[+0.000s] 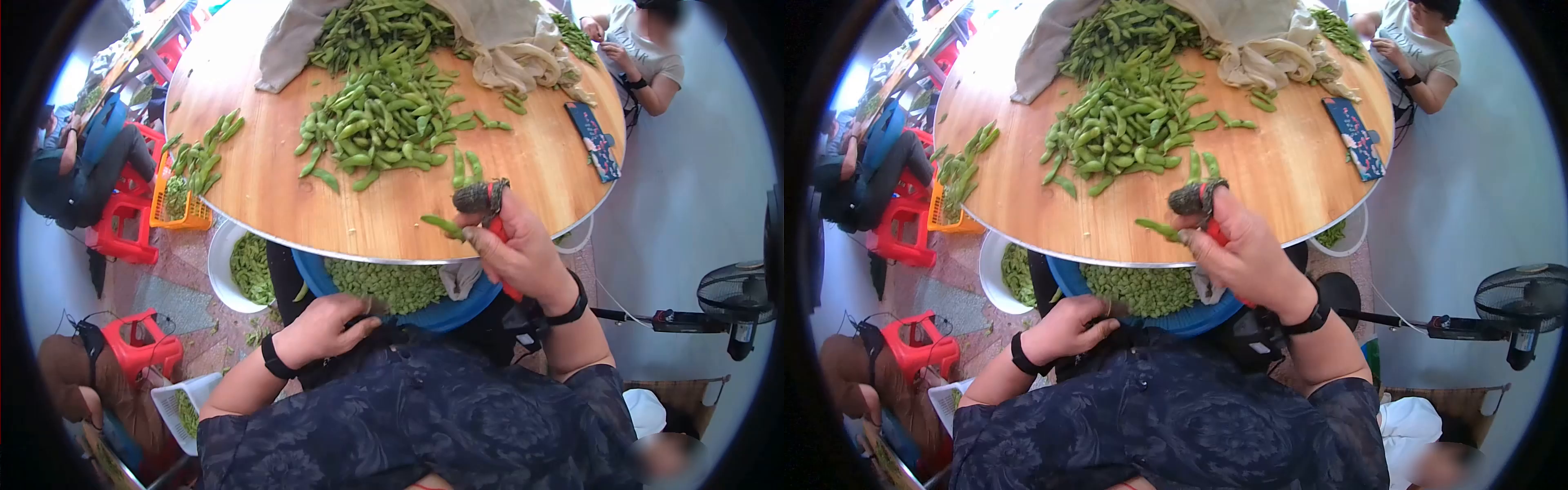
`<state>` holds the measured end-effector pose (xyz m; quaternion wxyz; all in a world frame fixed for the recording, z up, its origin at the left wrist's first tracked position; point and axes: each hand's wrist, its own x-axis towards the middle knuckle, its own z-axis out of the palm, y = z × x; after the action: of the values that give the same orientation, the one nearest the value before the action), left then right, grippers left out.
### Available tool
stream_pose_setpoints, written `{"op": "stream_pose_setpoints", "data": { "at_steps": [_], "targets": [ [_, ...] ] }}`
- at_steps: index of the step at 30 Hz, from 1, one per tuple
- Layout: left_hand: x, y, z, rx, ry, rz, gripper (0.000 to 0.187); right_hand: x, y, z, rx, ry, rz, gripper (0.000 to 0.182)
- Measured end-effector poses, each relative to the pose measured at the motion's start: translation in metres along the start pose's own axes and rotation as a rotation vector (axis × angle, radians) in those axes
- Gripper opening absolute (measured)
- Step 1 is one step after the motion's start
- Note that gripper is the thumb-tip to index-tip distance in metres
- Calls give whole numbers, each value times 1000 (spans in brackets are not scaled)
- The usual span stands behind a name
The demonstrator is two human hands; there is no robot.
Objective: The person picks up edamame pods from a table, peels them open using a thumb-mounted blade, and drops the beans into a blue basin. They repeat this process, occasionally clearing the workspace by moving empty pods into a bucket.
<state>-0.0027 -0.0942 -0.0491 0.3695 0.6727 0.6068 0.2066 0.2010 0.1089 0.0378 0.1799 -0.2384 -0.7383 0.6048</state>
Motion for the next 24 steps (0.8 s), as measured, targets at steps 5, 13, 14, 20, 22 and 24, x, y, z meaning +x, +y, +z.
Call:
{"op": "stream_pose_setpoints", "data": {
  "at_steps": [5, 13, 14, 20, 22, 24],
  "targets": [
    [21, 56, -10, -1101, 178, -128, 31, -2, 19, 50, 42, 9, -229, 34],
    [50, 48, -5, -1551, 236, -48, 19, 5, 14, 39, -506, 73, -418, 31],
    [50, 48, -5, -1469, 262, -85, 21, 6, 14, 37, -414, 129, -412, 29],
    [46, 50, -12, -425, 467, 81, 19, 11, -16, 24, 141, -284, 286, 17],
    [46, 49, -15, -273, 488, 121, 18, 14, -15, 23, 203, -353, 354, 16],
    [45, 52, -18, -122, 508, 158, 19, 17, -13, 22, 14, -409, 240, 12]
  ]
}}
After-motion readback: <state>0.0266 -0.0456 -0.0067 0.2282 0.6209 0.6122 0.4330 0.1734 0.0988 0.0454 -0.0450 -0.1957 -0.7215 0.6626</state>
